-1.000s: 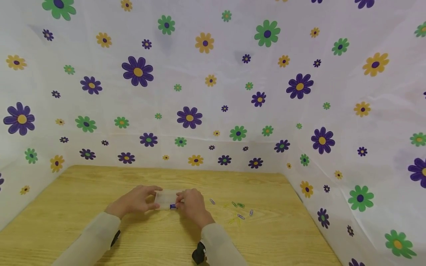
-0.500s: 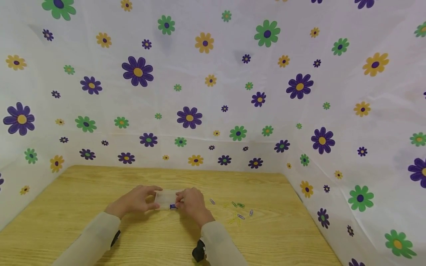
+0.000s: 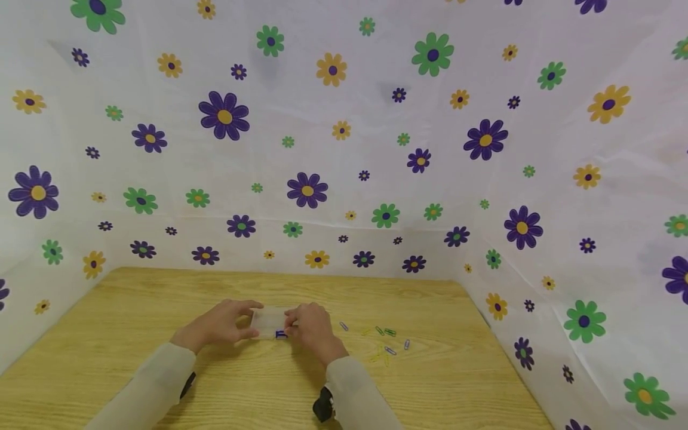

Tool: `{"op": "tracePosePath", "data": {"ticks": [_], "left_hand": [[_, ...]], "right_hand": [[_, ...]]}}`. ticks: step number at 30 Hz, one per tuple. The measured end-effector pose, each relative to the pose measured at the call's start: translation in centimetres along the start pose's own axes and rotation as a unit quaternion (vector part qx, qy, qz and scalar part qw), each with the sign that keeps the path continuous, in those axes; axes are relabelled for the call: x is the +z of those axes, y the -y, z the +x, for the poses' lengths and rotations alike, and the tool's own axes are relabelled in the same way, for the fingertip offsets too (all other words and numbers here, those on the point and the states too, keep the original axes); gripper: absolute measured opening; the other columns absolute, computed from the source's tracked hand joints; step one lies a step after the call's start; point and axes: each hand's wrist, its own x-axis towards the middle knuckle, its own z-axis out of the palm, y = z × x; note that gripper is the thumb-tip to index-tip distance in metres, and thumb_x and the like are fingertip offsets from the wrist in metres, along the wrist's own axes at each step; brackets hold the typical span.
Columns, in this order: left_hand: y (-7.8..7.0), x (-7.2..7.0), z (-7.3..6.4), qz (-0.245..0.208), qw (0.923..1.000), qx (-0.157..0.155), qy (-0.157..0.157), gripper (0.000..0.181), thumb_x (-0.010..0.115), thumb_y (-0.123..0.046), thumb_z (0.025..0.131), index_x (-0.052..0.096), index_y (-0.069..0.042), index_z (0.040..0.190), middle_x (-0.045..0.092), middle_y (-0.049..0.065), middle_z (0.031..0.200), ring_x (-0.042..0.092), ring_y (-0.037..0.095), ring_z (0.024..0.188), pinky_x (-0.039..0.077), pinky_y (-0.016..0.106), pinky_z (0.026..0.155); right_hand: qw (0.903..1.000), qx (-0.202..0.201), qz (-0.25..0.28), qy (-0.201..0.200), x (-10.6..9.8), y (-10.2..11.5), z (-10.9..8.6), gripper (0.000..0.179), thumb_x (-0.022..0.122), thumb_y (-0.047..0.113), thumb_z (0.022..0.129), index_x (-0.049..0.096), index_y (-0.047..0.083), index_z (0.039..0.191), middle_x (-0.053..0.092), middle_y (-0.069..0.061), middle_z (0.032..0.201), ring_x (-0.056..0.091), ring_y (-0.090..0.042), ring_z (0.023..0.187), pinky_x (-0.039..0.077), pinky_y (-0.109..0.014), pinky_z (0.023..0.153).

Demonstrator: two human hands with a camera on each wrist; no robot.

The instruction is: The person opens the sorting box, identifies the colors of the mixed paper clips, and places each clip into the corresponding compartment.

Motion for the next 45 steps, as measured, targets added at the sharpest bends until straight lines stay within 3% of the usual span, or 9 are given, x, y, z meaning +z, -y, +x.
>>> {"op": "tracePosePath", "data": {"ticks": [4,8,11,16,22,26,32,41,45], "left_hand": [[0.0,0.0,0.1,-0.006,1.0,0.0,0.001,0.059,0.079,-0.039,0.09,0.061,-0.017,0.142,0.069,0.012,0.135,0.054,0.039,0.134,0.04,0.063,0.115],[0.1,-0.3,0.0,0.002,0.9999,0.017,-0.003,0.06,0.078,-0.039,0.091,0.06,-0.013,0.142,0.069,0.015,0.135,0.057,0.041,0.131,0.043,0.063,0.113],[0.4,-0.4,-0.1,0.005,0.9997,0.023,-0.007,0.06,0.077,-0.038,0.092,0.06,-0.011,0.142,0.068,0.017,0.135,0.058,0.041,0.13,0.043,0.063,0.113],[0.6,-0.2,0.0,-0.011,0.9999,0.008,0.005,0.061,0.077,-0.039,0.092,0.058,-0.015,0.145,0.067,0.015,0.138,0.053,0.041,0.135,0.039,0.065,0.116],[0.5,0.1,0.1,-0.012,0.9999,0.0,0.004,0.061,0.077,-0.042,0.091,0.059,-0.017,0.144,0.067,0.013,0.139,0.053,0.039,0.136,0.038,0.064,0.116],[0.6,0.2,0.0,-0.003,0.9999,0.011,0.005,0.062,0.076,-0.043,0.093,0.058,-0.015,0.145,0.067,0.014,0.139,0.053,0.039,0.135,0.039,0.064,0.116],[0.4,0.0,-0.1,0.011,0.9999,0.008,0.004,0.066,0.077,-0.045,0.091,0.056,-0.015,0.146,0.067,0.013,0.138,0.054,0.038,0.133,0.041,0.062,0.115],[0.2,-0.1,-0.3,0.015,0.9998,0.006,0.008,0.072,0.08,-0.042,0.089,0.053,-0.014,0.149,0.068,0.014,0.137,0.053,0.039,0.134,0.041,0.062,0.115],[0.3,-0.1,-0.3,0.014,0.9998,0.012,0.008,0.074,0.08,-0.043,0.088,0.052,-0.011,0.149,0.068,0.015,0.136,0.052,0.042,0.135,0.04,0.063,0.115]], "right_hand": [[0.9996,-0.007,-0.024,0.013,-0.3,0.2,0.1,0.008,0.084,0.018,0.086,0.084,0.018,0.079,0.078,0.004,0.119,0.076,-0.021,0.099,0.057,-0.023,0.071],[0.9928,-0.057,-0.097,0.04,0.0,0.5,0.2,0.009,0.084,0.023,0.087,0.084,0.022,0.078,0.074,0.002,0.13,0.074,-0.022,0.109,0.061,-0.03,0.085],[0.9874,-0.087,-0.127,0.038,0.2,0.6,0.4,0.011,0.083,0.024,0.087,0.083,0.024,0.076,0.072,0.002,0.132,0.075,-0.019,0.107,0.061,-0.029,0.086],[0.9941,-0.053,-0.084,0.043,0.0,0.5,0.6,0.015,0.084,0.021,0.086,0.081,0.023,0.072,0.074,0.003,0.128,0.075,-0.018,0.091,0.058,-0.023,0.075],[0.9974,-0.027,-0.006,0.066,-0.9,-0.2,0.3,0.005,0.078,0.019,0.092,0.083,0.017,0.091,0.075,-0.001,0.128,0.07,-0.025,0.12,0.056,-0.041,0.104],[0.9956,-0.026,0.033,0.084,-1.5,-0.9,0.0,0.02,0.077,0.018,0.093,0.079,0.012,0.112,0.07,-0.009,0.136,0.064,-0.03,0.131,0.05,-0.047,0.112],[0.9953,-0.044,0.01,0.086,-1.7,-2.0,-0.5,0.032,0.076,0.016,0.094,0.074,0.009,0.125,0.062,-0.017,0.145,0.054,-0.039,0.14,0.043,-0.055,0.117],[0.9927,-0.08,0.02,0.088,-1.8,-3.2,-0.5,0.032,0.072,0.01,0.096,0.073,0.006,0.127,0.063,-0.019,0.144,0.06,-0.036,0.135,0.049,-0.051,0.112],[0.9933,-0.073,0.033,0.083,-2.2,-3.2,-0.4,0.029,0.066,0.01,0.1,0.072,0.005,0.128,0.068,-0.016,0.138,0.063,-0.034,0.131,0.051,-0.05,0.11]]}}
